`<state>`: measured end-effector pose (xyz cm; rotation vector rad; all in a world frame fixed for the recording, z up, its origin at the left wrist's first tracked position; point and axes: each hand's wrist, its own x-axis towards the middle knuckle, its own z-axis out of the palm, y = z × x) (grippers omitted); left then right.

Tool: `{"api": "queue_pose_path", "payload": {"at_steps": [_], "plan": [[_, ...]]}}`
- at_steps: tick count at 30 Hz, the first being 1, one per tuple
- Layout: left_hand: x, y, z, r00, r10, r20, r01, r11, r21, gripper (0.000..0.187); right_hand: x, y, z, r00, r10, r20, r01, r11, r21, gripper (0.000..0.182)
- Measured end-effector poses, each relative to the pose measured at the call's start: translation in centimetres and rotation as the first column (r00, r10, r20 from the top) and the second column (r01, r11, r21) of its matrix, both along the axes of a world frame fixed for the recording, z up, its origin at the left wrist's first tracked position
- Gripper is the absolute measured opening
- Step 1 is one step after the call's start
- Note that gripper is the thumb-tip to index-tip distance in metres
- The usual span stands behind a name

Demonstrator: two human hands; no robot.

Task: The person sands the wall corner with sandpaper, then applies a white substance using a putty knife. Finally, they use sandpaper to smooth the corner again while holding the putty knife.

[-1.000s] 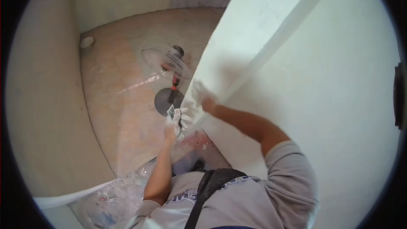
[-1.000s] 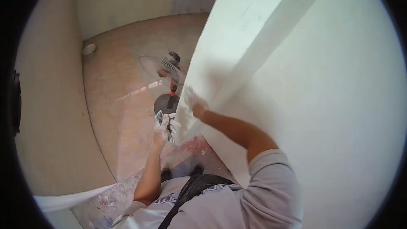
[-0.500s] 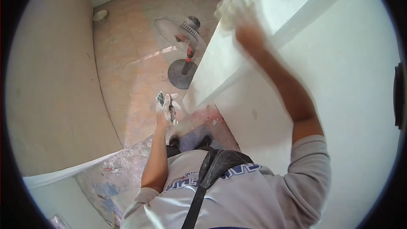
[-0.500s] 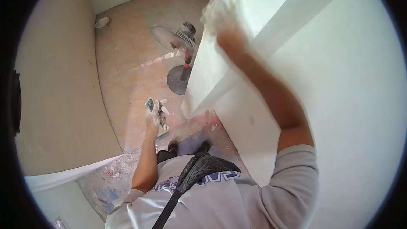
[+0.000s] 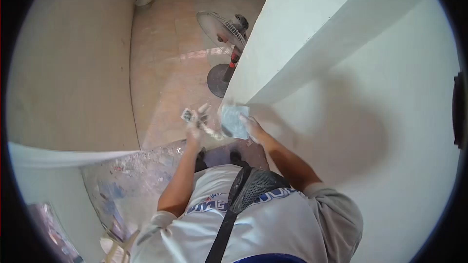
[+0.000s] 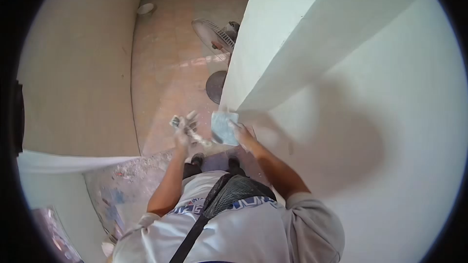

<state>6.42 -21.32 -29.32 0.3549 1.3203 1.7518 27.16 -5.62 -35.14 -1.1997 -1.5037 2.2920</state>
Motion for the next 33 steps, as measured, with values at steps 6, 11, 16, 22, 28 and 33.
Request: {"api": "queue_pose_path", "payload": {"at_steps": [6,11,16,22,28,33], "plan": [[12.8,4.6,0.5,0.801,-0.35,-0.486,0.247,0.932,-0.264,0.06,3.7,-6.4,8.6,0.932,-0.354,-0.08,0.351,0.935,-0.049,0.046],[15.2,7.9,8.9,0.616,-0.076,-0.784,0.181,0.982,0.048,0.084,9.5,-2.9,5.6,0.644,-0.725,-0.244,0.682,0.689,-0.247,0.027],[9.0,14.5,14.3,0.74,-0.185,-0.647,0.285,0.957,0.052,0.102,19.6,0.5,9.4,0.625,-0.559,-0.545,0.53,0.816,-0.229,0.028],[3.8,22.6,33.4,0.304,0.371,-0.877,0.148,0.891,0.428,0.097,24.6,-1.4,10.4,0.545,-0.738,-0.397,0.754,0.639,-0.152,0.027],[0.4,28.0,49.4,0.504,0.541,-0.673,0.466,0.486,0.739,0.062,23.2,-2.9,7.6,0.492,-0.801,-0.341,0.797,0.572,-0.194,0.027],[1.6,27.9,38.3,0.315,0.626,-0.713,0.457,0.558,0.693,0.062,20.9,-1.9,6.6,0.518,-0.777,-0.357,0.76,0.61,-0.223,0.027]]}}
